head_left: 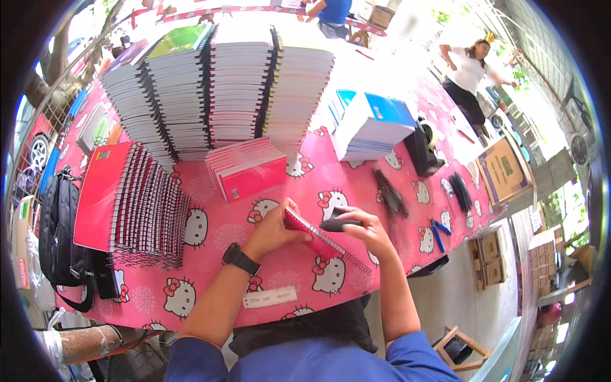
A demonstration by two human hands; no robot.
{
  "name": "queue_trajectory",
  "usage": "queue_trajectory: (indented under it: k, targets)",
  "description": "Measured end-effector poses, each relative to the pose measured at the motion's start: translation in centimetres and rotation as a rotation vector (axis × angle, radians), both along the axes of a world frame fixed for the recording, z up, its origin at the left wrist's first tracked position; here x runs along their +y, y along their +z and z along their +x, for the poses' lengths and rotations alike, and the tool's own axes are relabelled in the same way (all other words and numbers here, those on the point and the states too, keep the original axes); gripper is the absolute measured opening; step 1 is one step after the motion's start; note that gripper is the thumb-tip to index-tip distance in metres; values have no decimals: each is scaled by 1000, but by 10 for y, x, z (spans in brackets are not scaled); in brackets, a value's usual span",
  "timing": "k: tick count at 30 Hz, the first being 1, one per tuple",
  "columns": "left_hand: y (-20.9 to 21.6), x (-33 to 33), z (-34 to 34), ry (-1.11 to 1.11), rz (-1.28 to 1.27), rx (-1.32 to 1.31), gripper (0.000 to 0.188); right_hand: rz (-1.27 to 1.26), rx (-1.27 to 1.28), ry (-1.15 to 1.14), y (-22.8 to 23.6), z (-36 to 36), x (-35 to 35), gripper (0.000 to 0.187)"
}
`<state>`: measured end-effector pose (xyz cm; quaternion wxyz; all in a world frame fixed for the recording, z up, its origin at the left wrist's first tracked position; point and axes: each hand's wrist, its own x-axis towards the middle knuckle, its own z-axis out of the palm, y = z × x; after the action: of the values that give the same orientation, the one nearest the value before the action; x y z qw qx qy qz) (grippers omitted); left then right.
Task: The person prepares notebooks by folding white strips of paper and inserting them into the spiral binding of red notebooks.
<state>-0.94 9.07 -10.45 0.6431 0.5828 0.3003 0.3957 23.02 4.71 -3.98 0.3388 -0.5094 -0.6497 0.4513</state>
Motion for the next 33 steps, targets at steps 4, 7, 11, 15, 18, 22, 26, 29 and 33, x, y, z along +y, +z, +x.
queue_trajectory:
  k: [4, 7, 11, 15, 18, 22, 26, 29, 33]
  targets:
    - [3, 1, -2, 36, 165, 176, 49, -108, 234, 134, 5, -13, -2, 39]
    - [6, -1, -1, 9, 59, 86, 49, 8, -152, 35, 2, -11, 8, 47]
    - [10, -1, -4, 16, 120, 116, 49, -104, 314, 212, 9, -22, 8, 46]
    - [-1, 2, -3, -7, 75, 90, 51, -64, 356, 167, 5, -25, 16, 38]
    - [9, 1, -2, -30, 53, 88, 50, -38, -51, 29, 6, -31, 25, 46]
    - [4, 0, -2, -17, 63, 105, 50, -103, 349, 193, 10, -39, 15, 44]
    - [8, 0, 2, -10, 88, 126, 48, 302, -393, -94, -3, -19, 24, 51]
    - [13, -5, 7, -9, 90, 168, 45, 485, -421, -183, 9, -15, 15, 54]
    - [47, -23, 10, 147, 293, 203, 33, 389, -134, -37, 53, -71, -16, 39]
